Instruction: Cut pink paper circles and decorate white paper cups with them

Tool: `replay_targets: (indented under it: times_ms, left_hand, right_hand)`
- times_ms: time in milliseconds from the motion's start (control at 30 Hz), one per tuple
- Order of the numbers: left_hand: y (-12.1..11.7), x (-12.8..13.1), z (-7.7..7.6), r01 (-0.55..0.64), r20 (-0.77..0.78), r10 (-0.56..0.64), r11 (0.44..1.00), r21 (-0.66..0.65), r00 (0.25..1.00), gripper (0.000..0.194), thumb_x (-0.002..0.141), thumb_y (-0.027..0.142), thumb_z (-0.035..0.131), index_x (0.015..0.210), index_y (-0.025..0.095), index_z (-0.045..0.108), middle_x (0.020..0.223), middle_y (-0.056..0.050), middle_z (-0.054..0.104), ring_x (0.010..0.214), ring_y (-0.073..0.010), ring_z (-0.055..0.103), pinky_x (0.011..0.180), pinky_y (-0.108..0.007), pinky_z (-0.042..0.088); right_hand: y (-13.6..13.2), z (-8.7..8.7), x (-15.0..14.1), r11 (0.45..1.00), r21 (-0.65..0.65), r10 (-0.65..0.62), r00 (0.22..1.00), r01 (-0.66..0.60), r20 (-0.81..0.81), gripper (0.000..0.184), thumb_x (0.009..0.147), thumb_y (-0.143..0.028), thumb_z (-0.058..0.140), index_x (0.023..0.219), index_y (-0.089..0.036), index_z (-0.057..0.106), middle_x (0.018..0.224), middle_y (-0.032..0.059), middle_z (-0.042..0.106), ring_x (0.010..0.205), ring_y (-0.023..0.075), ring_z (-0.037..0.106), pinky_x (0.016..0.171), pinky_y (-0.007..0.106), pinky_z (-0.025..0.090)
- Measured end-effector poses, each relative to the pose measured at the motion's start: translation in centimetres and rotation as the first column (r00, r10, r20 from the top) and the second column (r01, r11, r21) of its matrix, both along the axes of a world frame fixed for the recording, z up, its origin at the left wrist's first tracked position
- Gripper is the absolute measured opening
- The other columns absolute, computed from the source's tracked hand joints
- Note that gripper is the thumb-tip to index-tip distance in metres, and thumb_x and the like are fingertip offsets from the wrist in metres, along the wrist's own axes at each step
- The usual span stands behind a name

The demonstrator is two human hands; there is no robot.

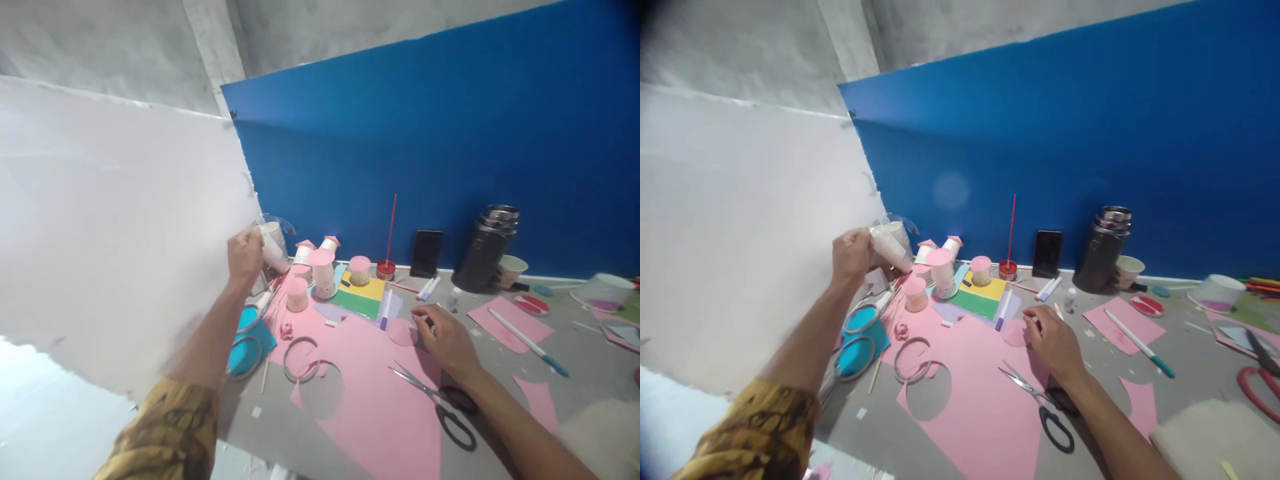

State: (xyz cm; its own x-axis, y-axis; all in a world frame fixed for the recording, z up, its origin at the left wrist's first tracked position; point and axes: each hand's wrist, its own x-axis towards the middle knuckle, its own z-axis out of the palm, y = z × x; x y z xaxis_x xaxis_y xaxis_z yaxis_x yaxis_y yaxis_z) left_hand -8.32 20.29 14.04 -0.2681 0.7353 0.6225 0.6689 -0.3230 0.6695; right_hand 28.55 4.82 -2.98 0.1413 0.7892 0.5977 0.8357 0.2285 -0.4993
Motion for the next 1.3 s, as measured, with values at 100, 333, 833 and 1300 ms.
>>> replay_targets:
  times_ms: [100, 333, 833, 1300]
  left_hand:
    - [2.6, -2.6, 3.0, -0.151, -0.154, 0.140, 0.987, -0.060, 0.978, 0.031, 0.089, 0.032, 0.045, 0.066, 0.020, 0.062, 0.063, -0.004, 0.062, 0.070, -0.0211, 0.063, 0.068, -0.030, 0.049]
    - [8.8, -5.6, 4.9, -0.247, -0.502, 0.093, 0.937, -0.249, 0.860, 0.020, 0.082, 0.020, 0.061, 0.091, 0.016, 0.078, 0.101, -0.013, 0.078, 0.097, -0.0284, 0.071, 0.084, -0.033, 0.055]
    - [20.1, -1.7, 5.1, -0.334, -0.804, -0.305, 0.791, -0.512, 0.510, 0.035, 0.095, 0.036, 0.068, 0.123, 0.017, 0.065, 0.124, -0.009, 0.066, 0.107, -0.0252, 0.067, 0.089, -0.043, 0.059]
    - [20.6, -2.1, 3.8, -0.438, -0.863, -0.314, 0.761, -0.478, 0.396, 0.037, 0.095, 0.036, 0.068, 0.127, 0.018, 0.063, 0.126, -0.010, 0.065, 0.110, -0.0253, 0.066, 0.090, -0.044, 0.058]
  right_hand:
    - [0.2, -0.5, 0.1, 1.000, 0.000, 0.014, 1.000, -0.014, 0.026, 0.024, 0.096, -0.035, 0.046, 0.092, -0.022, 0.065, 0.093, 0.0067, 0.074, 0.082, 0.0245, 0.069, 0.078, 0.038, 0.049]
    - [0.3, -1.1, 0.4, 1.000, -0.001, 0.009, 0.999, -0.009, 0.033, 0.023, 0.097, -0.036, 0.046, 0.094, -0.023, 0.065, 0.095, 0.0069, 0.074, 0.082, 0.0241, 0.070, 0.072, 0.036, 0.050]
    - [0.4, -1.5, 1.0, 0.984, -0.181, 0.004, 0.999, 0.002, 0.033, 0.028, 0.095, -0.041, 0.044, 0.093, -0.024, 0.067, 0.098, 0.0068, 0.075, 0.085, 0.0248, 0.072, 0.073, 0.036, 0.053]
    - [0.3, -0.9, 0.4, 0.949, -0.308, 0.068, 0.998, -0.066, -0.005, 0.028, 0.096, -0.041, 0.044, 0.091, -0.024, 0.066, 0.098, 0.0075, 0.073, 0.086, 0.0251, 0.070, 0.081, 0.039, 0.052]
